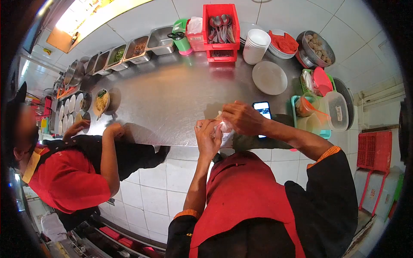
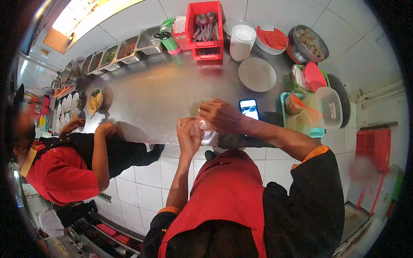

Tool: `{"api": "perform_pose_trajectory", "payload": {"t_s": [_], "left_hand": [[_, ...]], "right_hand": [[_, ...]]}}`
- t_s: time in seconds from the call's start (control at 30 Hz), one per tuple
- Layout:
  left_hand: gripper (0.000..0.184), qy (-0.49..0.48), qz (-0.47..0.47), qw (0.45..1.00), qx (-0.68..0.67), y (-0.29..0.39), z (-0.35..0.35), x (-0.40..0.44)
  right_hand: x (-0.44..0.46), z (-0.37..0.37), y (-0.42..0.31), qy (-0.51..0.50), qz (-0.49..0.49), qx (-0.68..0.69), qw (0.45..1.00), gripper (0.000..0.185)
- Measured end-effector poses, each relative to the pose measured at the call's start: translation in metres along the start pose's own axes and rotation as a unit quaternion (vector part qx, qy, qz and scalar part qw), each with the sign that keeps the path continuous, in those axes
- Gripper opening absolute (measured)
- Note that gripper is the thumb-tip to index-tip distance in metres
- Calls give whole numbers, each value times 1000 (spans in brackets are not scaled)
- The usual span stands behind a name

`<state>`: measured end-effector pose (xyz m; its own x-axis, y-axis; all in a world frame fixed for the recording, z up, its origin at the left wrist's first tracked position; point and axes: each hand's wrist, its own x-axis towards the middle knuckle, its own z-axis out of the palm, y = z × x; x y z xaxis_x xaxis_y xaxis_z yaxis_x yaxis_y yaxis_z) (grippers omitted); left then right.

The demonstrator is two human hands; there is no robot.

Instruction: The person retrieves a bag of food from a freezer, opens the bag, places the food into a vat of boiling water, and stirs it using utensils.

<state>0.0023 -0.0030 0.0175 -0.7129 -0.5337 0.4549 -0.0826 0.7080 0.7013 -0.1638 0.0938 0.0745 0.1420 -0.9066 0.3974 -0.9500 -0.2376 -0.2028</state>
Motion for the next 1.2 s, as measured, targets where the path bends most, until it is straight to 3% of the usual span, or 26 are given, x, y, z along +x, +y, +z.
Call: {"api": "perform_pose_trajectory", "payload": {"t_s": [0.3, 0.47, 0.57, 0.73, 0.93, 1.2], "left_hand": [[13, -8, 26, 999, 34, 6, -2, 7], [14, -21, 25, 998, 48, 1, -1, -1], [16, -16, 39, 997, 62, -3, -1, 3], [12, 2, 31, 999, 29, -3, -4, 0], [12, 18, 35, 999, -1, -5, -5, -4], [10, 31, 20, 998, -60, 0, -8, -5]], "right_hand": [[5, 9, 1, -98, 18, -27, 995, 16], [10, 8, -3, -137, -22, -121, 983, 13], [10, 18, -5, -102, -27, -158, 982, 11], [15, 13, -5, -64, -36, -83, 994, 14], [6, 19, -3, -30, -79, -134, 987, 22], [2, 30, -4, -34, -36, -93, 994, 22]]}}
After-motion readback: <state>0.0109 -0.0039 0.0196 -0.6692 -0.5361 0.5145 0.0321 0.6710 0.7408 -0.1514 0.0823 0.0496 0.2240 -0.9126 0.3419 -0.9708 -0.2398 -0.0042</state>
